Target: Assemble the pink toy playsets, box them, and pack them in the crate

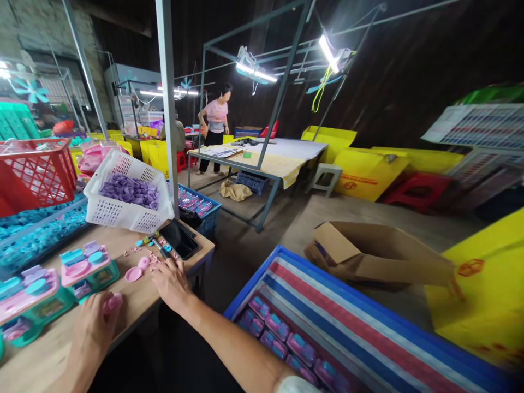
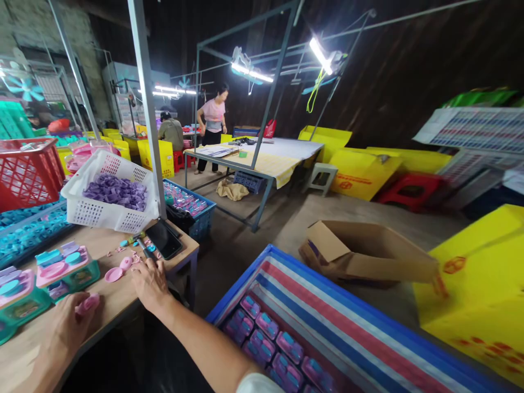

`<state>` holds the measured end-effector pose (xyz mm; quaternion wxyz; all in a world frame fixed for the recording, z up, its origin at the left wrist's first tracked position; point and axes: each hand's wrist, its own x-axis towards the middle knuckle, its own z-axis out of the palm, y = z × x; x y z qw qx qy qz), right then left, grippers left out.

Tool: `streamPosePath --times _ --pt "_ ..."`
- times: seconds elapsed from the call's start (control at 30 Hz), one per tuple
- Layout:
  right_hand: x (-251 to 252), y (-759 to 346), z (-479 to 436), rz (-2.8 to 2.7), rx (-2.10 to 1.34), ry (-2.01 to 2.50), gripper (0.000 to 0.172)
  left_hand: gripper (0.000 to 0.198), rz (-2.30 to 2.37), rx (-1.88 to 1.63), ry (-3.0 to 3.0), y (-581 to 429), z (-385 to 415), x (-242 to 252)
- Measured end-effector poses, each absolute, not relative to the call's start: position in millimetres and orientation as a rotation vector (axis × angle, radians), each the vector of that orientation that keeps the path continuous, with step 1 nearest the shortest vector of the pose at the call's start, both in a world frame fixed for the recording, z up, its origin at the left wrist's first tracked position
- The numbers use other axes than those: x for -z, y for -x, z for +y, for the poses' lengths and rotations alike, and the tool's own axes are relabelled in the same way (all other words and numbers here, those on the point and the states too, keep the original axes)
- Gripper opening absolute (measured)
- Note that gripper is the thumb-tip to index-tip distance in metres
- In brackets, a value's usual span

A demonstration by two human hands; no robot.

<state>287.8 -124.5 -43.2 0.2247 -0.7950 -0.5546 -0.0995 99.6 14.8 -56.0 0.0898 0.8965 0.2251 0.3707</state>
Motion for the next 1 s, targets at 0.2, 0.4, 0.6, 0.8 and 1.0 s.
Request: streamPosePath --times 0.2,0.4,0.6,0.8,1.0 --pt "40.8 -290.3 -114.8 -1.456 0.281 2.251 0.026 0.043 0.902 -1.001 -2.363 -93.4 11.9 52.7" --pt "29.1 -299.3 -107.6 -1.461 0.224 2.293 0.027 0.045 0.897 -0.974 -2.399 -91.4 12.5 56.5" --pt "23.4 -310.5 -104.7 -1.454 0.175 2.323 0.029 0.041 0.734 -1.07 -2.531 -95.1 16.7 65.9" --pt "35.8 -309.3 -118.2 -1.441 0.117 2.275 0.024 0.03 0.717 -1.024 -2.502 -91.3 0.8 56.8" --pt "42.6 -307.7 -126.7 -1.506 0.115 2.214 0.022 0.031 0.523 -1.068 -2.556 -89.2 -10.4 51.8"
